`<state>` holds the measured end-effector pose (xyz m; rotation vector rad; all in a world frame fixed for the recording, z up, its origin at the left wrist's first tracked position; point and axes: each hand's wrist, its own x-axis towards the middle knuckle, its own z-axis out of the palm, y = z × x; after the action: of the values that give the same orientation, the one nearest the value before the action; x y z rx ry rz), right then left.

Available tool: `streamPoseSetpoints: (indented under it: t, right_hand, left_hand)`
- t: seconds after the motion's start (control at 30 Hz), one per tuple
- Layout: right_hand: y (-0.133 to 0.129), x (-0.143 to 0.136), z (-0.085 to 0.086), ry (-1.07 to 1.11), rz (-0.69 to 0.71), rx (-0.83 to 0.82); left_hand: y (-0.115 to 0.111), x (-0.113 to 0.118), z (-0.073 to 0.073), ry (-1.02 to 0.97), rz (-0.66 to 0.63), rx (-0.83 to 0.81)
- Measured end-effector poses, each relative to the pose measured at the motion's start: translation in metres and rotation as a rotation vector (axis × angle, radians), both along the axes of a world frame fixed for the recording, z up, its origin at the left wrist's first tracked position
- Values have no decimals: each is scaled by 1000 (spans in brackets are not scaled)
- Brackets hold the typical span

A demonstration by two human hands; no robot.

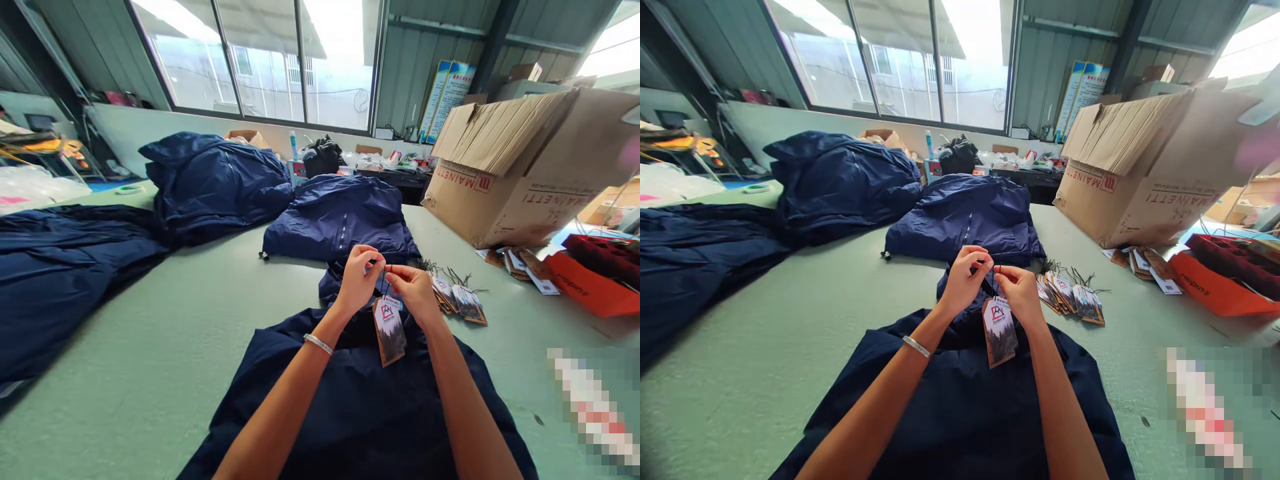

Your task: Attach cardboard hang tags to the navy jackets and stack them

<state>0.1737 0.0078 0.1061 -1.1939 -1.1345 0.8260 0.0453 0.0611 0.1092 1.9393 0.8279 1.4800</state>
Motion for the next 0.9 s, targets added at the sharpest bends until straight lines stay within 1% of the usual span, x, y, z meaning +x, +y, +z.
streamPoseSetpoints:
  t: [0.1,0.2,0.37,0.5,0.6,0.7,0.8,0.9]
  right_hand:
    - [1,2,-4,14,-27,10]
    - [2,5,-7,5,-9,21]
    - [2,5,-11,7,9,20]
    - [1,1,-12,0,25,52]
    - [1,0,-10,-35,7,67]
    - [1,1,-8,-65,-28,82]
    - [1,1,-10,-44,-75,78]
    - [-4,1,-18,26,-126,62]
  left_hand:
    - [6,0,-6,-35,28,-16]
    - [8,0,-8,-41,22,-24]
    - [2,1,-3,-44,-15,-14]
    - [-2,-1,3,-33,-24,14]
    - [-4,-2,7,-13,-24,16]
    - [-6,0,9,-32,-67,-14]
    - [-10,3,1,-149,-110,-115]
    - [-16,7,-19,-214,-164,-312]
